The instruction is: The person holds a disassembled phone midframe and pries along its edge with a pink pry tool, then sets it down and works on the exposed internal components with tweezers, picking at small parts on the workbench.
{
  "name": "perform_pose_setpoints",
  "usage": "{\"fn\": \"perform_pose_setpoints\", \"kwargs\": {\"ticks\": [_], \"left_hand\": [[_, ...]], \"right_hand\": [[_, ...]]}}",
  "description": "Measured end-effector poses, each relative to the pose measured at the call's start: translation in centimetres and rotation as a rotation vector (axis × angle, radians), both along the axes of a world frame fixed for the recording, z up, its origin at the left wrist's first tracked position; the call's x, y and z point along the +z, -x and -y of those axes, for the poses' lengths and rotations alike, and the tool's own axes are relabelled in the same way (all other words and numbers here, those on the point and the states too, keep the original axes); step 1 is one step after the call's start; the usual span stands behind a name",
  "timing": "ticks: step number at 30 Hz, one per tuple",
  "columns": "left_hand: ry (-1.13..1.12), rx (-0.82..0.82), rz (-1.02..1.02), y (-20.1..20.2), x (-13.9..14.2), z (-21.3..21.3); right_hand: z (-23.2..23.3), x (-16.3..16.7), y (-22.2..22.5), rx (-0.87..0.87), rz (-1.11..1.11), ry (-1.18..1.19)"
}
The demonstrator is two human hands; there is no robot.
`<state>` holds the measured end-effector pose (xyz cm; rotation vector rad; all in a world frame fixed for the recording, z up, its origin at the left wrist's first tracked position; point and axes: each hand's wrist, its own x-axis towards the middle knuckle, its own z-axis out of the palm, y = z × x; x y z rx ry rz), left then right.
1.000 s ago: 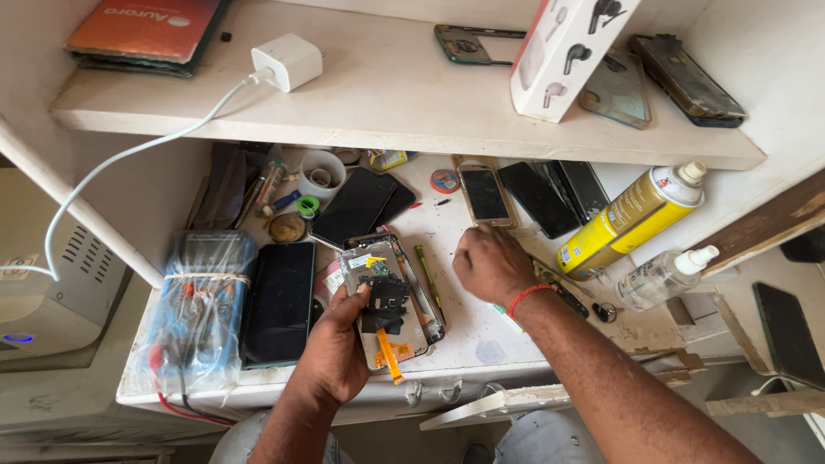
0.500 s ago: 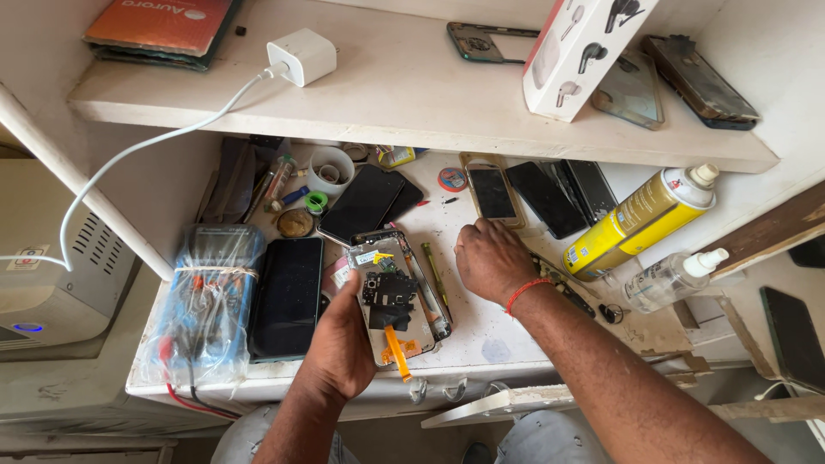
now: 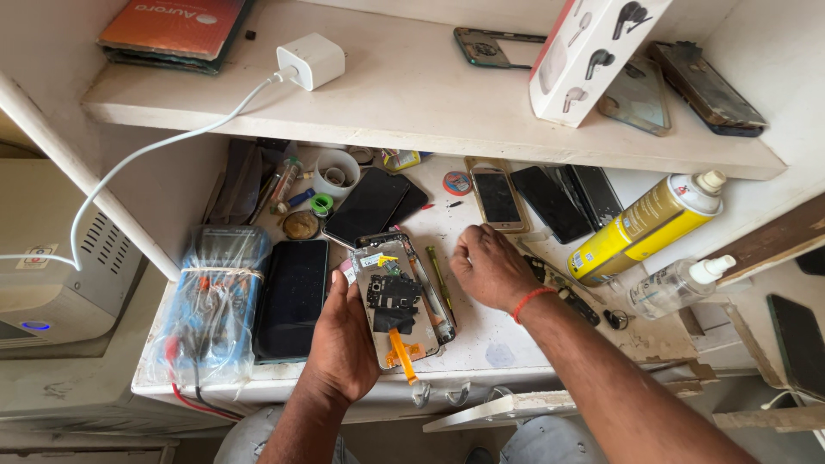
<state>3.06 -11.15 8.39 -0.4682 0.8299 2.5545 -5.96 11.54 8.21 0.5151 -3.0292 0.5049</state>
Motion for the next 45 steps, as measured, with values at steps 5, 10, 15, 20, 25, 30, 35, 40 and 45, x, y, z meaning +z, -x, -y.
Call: {"fn": "perform_pose_setpoints", "kwargs": {"ticks": [5, 10, 15, 20, 25, 30, 35, 40, 45], "left_hand": [[-0.032, -0.016, -0.044, 0.2, -1.0, 0.0], [-0.048, -0.040, -0.044, 0.1, -1.5, 0.0], [-0.049, -0.081, -0.005, 0.1, -1.5, 0.1], [-0.032, -0.098, 0.038, 0.1, -1.1, 0.3], [-0.042, -0.137, 0.010, 0.2, -1.0, 0.4], [-0.020, -0.116, 0.022, 0.1, -1.0, 0.5], [-0.004, -0.104, 0.039, -0.1, -0.8, 0.5], [-0.031, -0.135, 0.009, -0.2, -0.6, 0.5], [-0.003, -0.153, 0.028, -0.2, -0.4, 0.3]], "right_hand": [[2.9, 1.8, -2.1, 0.349, -0.146, 0.278], [5.2, 3.0, -3.3, 0.421, -0.230, 0.254], [6.0, 3.1, -2.4, 0.410, -0.205, 0.235], [6.7, 3.1, -1.7, 0.405, -0.152, 0.177], [7.0, 3.6, -1.5, 0.422, -0.118, 0.133], [6.8, 4.0, -1.6, 0.416, -0.078, 0.156], [6.8, 4.4, -1.9, 0.424, -0.072, 0.169], [6.8, 4.5, -1.9, 0.433, -0.082, 0.217], [6.4, 4.8, -2.3, 0.392, -0.047, 0.297]]}}
